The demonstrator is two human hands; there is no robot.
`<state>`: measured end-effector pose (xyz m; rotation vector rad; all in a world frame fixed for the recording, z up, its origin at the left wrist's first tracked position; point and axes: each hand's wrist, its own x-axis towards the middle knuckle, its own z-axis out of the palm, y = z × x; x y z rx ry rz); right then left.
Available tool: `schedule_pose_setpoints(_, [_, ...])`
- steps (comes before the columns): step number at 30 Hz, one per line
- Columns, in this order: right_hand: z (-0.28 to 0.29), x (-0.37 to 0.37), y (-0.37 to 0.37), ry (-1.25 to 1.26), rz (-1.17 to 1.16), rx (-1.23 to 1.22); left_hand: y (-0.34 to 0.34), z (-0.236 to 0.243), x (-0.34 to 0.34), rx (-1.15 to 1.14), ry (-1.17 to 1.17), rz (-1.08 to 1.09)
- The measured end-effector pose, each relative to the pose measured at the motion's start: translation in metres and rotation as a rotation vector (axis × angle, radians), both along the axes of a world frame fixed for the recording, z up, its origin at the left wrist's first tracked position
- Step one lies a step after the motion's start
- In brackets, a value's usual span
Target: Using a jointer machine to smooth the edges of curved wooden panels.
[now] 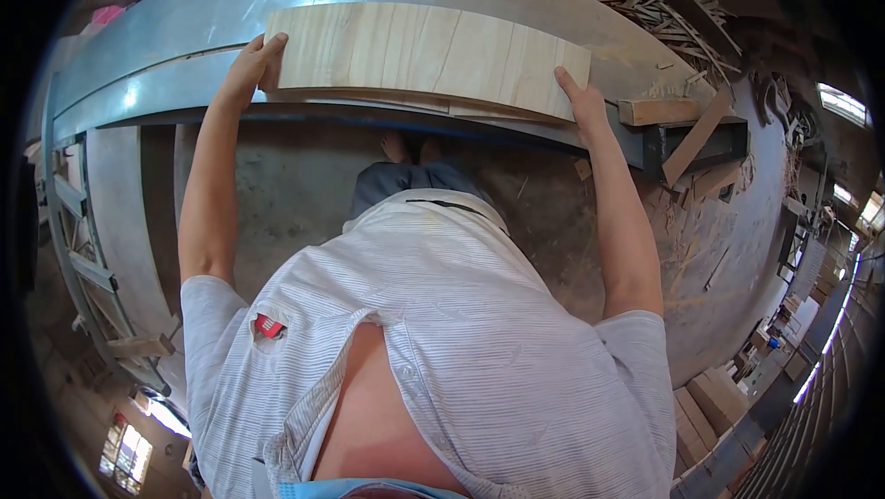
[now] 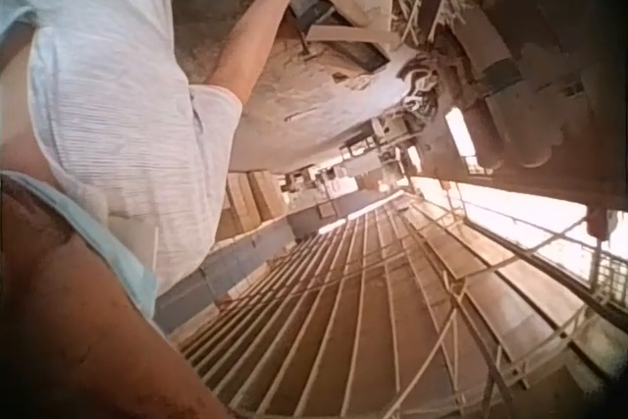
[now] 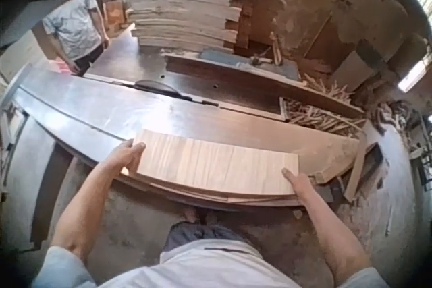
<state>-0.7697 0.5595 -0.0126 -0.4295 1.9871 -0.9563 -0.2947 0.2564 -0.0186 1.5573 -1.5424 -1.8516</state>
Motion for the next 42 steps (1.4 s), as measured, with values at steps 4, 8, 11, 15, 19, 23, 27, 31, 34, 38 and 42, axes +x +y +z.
schedule_pose_setpoints(4, [0.012, 0.015, -0.001, 0.217, 0.03, 0.033, 0.005, -0.005, 0.0, -0.094, -0.163, 0.015])
schedule_pose_setpoints(8, [-0.003, -0.001, 0.005, 0.319, 0.151, 0.229, 0.0, 0.002, -0.002, -0.135, -0.318, -0.059])
schedule_pose_setpoints(11, [-0.018, -0.01, 0.012, 0.329, 0.145, 0.113, 0.001, 0.001, -0.006, -0.192, -0.349, -0.025])
schedule_pose_setpoints(15, [0.001, 0.005, 0.022, 0.396, 0.133, 0.035, 0.014, 0.004, -0.008, -0.264, -0.368, 0.029])
schedule_pose_setpoints(19, [0.012, 0.012, 0.027, 0.634, 0.187, 0.087, 0.034, 0.016, -0.005, -0.334, -0.458, -0.028])
schedule_pose_setpoints(23, [0.008, 0.006, 0.021, 0.627, 0.203, 0.122, 0.031, 0.013, -0.001, -0.339, -0.515, 0.035])
schedule_pose_setpoints(27, [0.012, 0.011, 0.021, 0.64, 0.161, 0.098, 0.03, 0.012, 0.004, -0.335, -0.471, 0.051])
schedule_pose_setpoints(31, [0.006, 0.004, 0.027, 0.643, 0.113, 0.072, 0.024, 0.014, 0.009, -0.301, -0.378, 0.092])
schedule_pose_setpoints(34, [0.009, 0.009, 0.026, 0.564, 0.043, 0.057, 0.026, 0.012, 0.006, -0.359, -0.36, 0.109])
schedule_pose_setpoints(38, [0.006, 0.005, 0.023, 0.417, 0.025, 0.03, 0.025, 0.016, 0.008, -0.202, -0.227, 0.043])
schedule_pose_setpoints(42, [0.014, 0.0, 0.02, 0.355, -0.054, 0.006, 0.02, 0.037, -0.001, -0.076, -0.06, 0.075])
